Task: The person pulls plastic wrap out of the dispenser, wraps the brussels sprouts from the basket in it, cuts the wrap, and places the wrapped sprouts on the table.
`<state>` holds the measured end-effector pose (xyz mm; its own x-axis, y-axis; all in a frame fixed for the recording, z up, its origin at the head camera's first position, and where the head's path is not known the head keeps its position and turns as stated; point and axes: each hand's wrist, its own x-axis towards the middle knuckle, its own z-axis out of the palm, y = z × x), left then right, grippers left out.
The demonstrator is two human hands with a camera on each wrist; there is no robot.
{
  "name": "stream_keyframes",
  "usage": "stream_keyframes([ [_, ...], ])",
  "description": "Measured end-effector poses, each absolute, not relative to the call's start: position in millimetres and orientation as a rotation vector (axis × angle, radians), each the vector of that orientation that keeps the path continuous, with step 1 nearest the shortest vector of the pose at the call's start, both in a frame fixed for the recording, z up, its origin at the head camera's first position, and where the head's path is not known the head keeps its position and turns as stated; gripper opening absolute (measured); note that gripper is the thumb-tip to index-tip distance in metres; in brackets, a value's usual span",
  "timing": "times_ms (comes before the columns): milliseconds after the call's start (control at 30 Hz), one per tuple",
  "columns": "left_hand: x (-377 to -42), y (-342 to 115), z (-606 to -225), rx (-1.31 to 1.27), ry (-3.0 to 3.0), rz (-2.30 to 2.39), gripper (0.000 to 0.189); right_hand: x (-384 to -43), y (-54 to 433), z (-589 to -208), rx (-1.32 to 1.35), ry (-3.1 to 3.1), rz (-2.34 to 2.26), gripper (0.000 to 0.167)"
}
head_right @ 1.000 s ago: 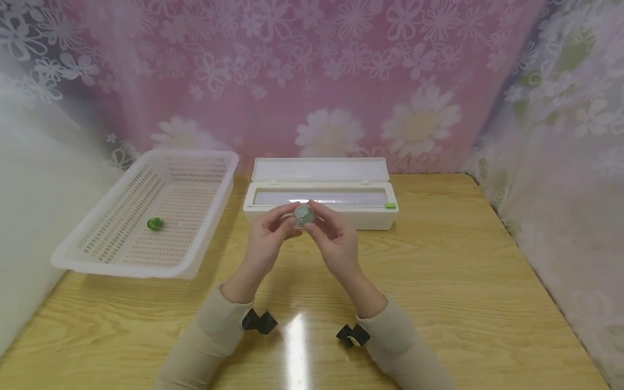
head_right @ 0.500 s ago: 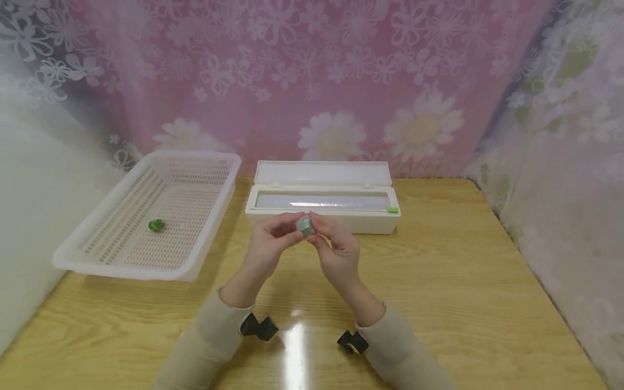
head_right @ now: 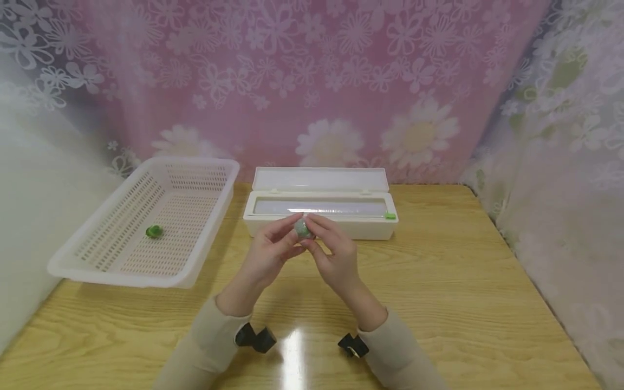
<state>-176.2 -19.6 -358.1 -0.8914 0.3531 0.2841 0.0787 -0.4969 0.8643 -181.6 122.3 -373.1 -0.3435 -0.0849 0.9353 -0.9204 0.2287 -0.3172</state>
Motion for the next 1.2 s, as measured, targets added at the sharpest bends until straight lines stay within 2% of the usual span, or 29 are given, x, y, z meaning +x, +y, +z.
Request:
stream_keyframes([
  [233,-171.1,-18.4,-354.6,0.52,1.528,2.56,0.041,-188.7,120.9,-376.4,1.093,-1.47,1.131,0.03],
  [400,-172.2,-17.6,-355.3,0.446,1.644,2.522,0.029,-188.2,123.0,-376.6,1.106,-1.517,1.118,0.031],
  [667,-178.6,-14.5,-356.0,0.462,1.447,2.601,0.023,-187.4,125.3,-376.9,0.969,-1.676,1.296,0.048],
  [800,-180.0,-14.1,-356.3,0.474,1.49,2.582,0.021,-188.2,124.9,-377.6,0.882,-1.669,1.241,0.04],
  [933,-180.3,-15.3,-357.2,0.488,1.474,2.566,0.023,-188.4,124.9,-376.9,0.933,-1.63,1.167,0.036],
  [1100,-179.8,-16.2,-356.6,0.448,1.267,2.61,0.015,-188.7,124.5,-377.1,1.003,-1.589,1.088,0.033],
  [1200,-179.0,-16.2,-355.7,0.44,1.192,2.605,0.021,-189.7,124.4,-378.4,1.011,-1.581,1.025,0.033],
])
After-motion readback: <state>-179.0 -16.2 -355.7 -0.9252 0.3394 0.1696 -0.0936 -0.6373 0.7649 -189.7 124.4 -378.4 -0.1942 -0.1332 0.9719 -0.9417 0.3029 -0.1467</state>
